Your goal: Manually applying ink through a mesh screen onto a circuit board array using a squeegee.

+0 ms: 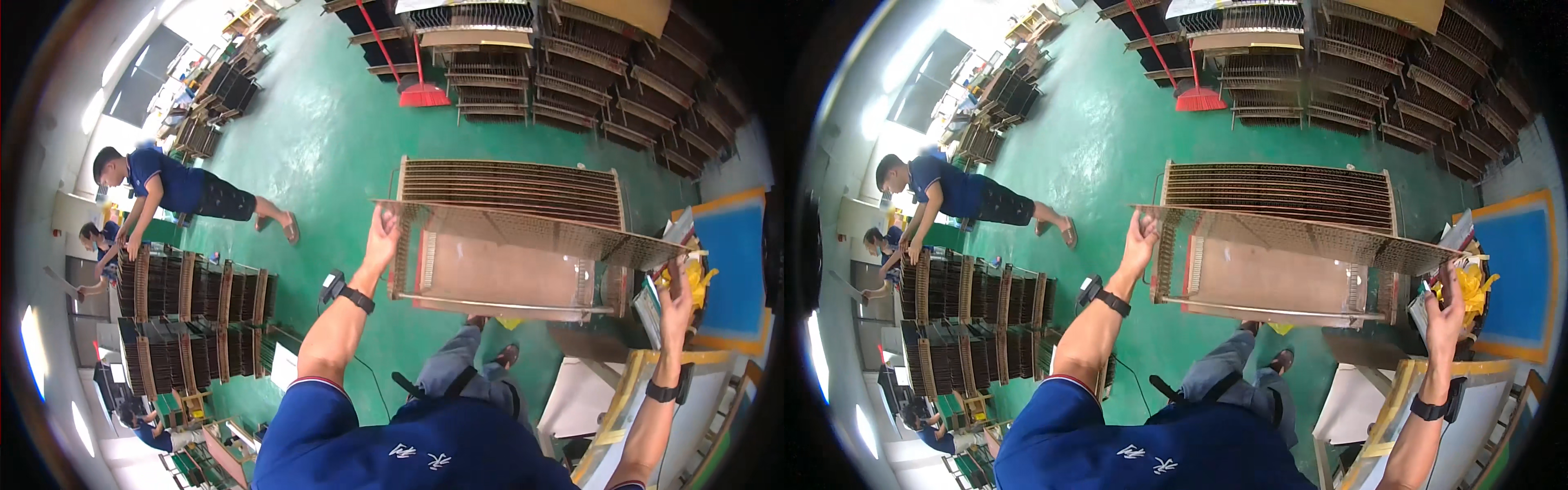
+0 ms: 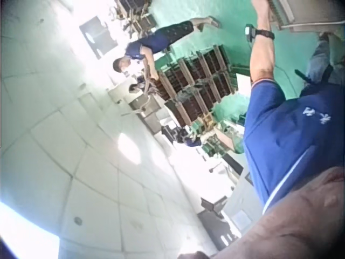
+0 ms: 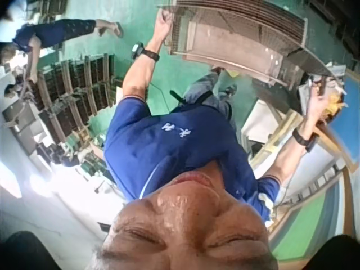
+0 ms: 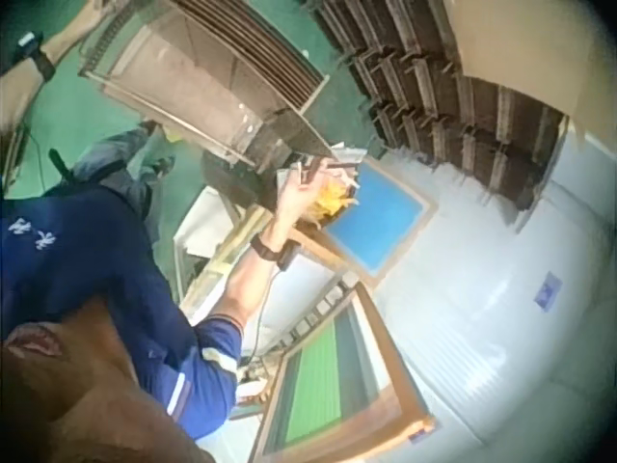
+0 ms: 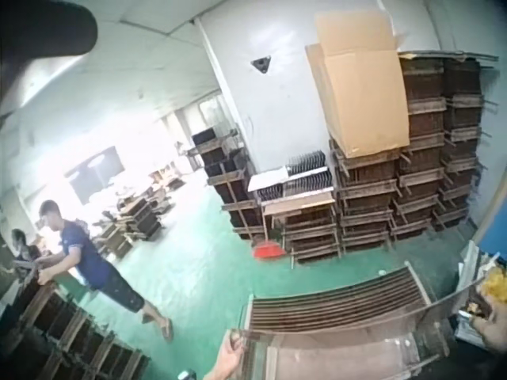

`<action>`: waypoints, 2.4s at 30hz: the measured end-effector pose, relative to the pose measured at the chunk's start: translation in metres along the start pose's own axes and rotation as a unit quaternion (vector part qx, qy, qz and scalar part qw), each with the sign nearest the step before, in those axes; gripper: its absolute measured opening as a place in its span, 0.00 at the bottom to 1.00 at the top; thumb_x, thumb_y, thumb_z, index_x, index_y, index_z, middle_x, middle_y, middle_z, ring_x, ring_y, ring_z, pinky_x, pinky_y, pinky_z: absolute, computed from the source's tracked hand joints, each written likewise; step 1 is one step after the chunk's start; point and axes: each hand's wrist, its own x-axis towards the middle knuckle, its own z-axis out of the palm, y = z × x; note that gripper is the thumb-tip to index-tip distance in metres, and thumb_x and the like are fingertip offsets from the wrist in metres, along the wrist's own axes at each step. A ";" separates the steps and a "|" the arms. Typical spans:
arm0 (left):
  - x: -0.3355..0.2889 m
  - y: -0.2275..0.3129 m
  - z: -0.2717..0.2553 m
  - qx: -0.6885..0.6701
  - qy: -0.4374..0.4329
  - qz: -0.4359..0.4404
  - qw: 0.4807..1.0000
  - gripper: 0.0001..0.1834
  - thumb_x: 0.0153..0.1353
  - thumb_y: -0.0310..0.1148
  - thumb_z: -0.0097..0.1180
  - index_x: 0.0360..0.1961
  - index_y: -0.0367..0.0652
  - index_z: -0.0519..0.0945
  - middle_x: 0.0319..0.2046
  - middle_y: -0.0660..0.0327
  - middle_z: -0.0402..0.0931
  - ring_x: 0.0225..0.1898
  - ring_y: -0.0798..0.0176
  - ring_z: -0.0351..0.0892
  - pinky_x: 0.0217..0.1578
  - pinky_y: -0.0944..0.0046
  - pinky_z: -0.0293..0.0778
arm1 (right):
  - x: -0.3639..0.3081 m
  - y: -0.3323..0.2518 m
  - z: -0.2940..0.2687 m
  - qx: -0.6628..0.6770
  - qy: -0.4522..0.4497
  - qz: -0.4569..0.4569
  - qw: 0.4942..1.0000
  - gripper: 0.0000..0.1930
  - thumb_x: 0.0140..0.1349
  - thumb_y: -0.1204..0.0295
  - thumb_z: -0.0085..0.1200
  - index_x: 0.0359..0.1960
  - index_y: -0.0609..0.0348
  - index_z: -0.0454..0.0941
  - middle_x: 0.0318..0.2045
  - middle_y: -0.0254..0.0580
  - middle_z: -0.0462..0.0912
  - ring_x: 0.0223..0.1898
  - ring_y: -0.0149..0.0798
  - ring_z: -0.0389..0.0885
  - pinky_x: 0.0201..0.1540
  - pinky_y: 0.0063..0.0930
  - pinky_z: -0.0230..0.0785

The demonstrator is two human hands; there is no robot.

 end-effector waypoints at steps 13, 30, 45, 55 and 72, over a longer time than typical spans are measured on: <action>0.038 -0.026 -0.030 -0.267 0.090 -0.088 0.955 0.33 0.71 0.56 0.49 0.69 0.47 0.64 0.67 0.56 0.65 0.70 0.58 0.60 0.67 0.46 0.58 | 0.043 0.018 0.055 -0.049 -0.017 0.023 0.998 0.41 0.48 0.88 0.41 0.71 0.63 0.61 0.69 0.56 0.68 0.73 0.47 0.63 0.74 0.38 0.52; 0.034 0.007 0.021 -0.155 0.150 -0.087 0.973 0.13 0.67 0.42 0.60 0.42 0.49 0.71 0.32 0.73 0.66 0.37 0.75 0.64 0.50 0.63 0.60 | 0.075 0.080 0.063 0.090 -0.049 0.104 0.989 0.44 0.50 0.90 0.41 0.75 0.57 0.54 0.73 0.48 0.62 0.75 0.44 0.60 0.72 0.37 0.53; 0.037 0.011 0.028 -0.084 0.090 -0.128 0.984 0.49 0.61 0.47 0.66 0.71 0.25 0.55 0.66 0.45 0.64 0.67 0.55 0.64 0.68 0.55 0.58 | 0.091 0.118 0.083 0.002 0.072 0.067 0.995 0.33 0.52 0.89 0.44 0.66 0.68 0.66 0.62 0.54 0.76 0.62 0.46 0.76 0.66 0.34 0.66; 0.037 -0.002 0.062 0.004 0.128 -0.103 0.986 0.57 0.56 0.46 0.72 0.73 0.29 0.47 0.64 0.40 0.65 0.63 0.50 0.68 0.63 0.56 0.65 | 0.126 0.182 0.088 -0.063 -0.004 0.151 0.987 0.28 0.61 0.77 0.50 0.65 0.72 0.68 0.61 0.55 0.77 0.63 0.44 0.76 0.65 0.29 0.63; -0.126 0.006 0.166 -0.022 -0.516 -0.245 0.820 0.21 0.67 0.27 0.55 0.60 0.35 0.73 0.50 0.52 0.82 0.53 0.59 0.81 0.52 0.60 0.77 | -0.211 0.033 0.052 -0.128 0.219 0.205 0.946 0.25 0.55 0.75 0.54 0.58 0.55 0.79 0.54 0.51 0.82 0.56 0.49 0.81 0.59 0.39 0.74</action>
